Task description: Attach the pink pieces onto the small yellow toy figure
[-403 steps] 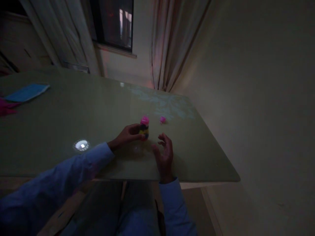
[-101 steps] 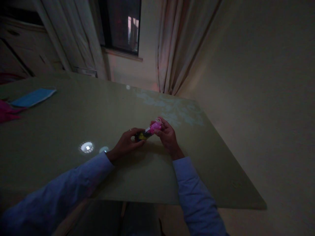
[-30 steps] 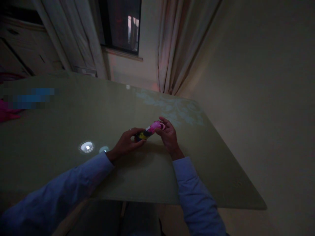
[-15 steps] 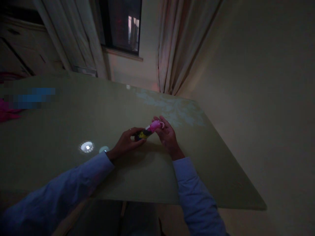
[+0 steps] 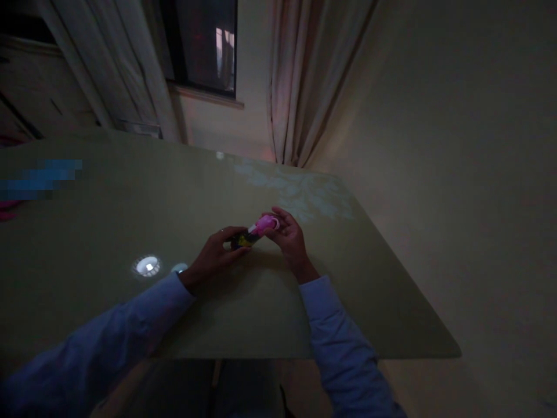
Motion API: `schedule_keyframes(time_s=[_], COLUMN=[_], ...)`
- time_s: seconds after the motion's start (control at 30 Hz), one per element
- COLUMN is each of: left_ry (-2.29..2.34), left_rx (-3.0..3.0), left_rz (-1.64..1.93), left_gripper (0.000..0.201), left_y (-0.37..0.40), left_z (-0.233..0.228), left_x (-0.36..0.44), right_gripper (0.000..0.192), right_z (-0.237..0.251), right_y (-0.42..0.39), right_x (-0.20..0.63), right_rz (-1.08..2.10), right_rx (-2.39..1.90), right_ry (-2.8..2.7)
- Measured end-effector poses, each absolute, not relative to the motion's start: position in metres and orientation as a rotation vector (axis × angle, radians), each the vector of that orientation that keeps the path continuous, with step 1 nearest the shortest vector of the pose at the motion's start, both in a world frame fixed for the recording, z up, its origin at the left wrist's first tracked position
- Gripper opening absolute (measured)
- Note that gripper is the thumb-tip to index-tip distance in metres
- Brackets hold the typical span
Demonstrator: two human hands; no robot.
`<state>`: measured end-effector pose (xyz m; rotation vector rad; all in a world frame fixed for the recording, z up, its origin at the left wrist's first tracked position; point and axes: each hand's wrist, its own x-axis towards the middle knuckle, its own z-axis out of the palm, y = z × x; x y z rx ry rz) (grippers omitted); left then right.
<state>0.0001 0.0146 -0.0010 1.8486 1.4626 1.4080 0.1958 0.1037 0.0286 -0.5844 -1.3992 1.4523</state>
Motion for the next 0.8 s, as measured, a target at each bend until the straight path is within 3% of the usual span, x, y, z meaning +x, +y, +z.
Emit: schedule_keyframes(time_s=[0.8], left_ry=[1.477], left_rx=[1.952], left_rz=[1.529], left_gripper=[0.038], left_y=[0.01], left_z=[0.002], left_x=[0.002], right_gripper=[0.06], right_z=[0.036], right_y=[0.079], right_x=[0.184], right_rz=[1.279], right_rx=[-0.651], right_ry=[-1.371])
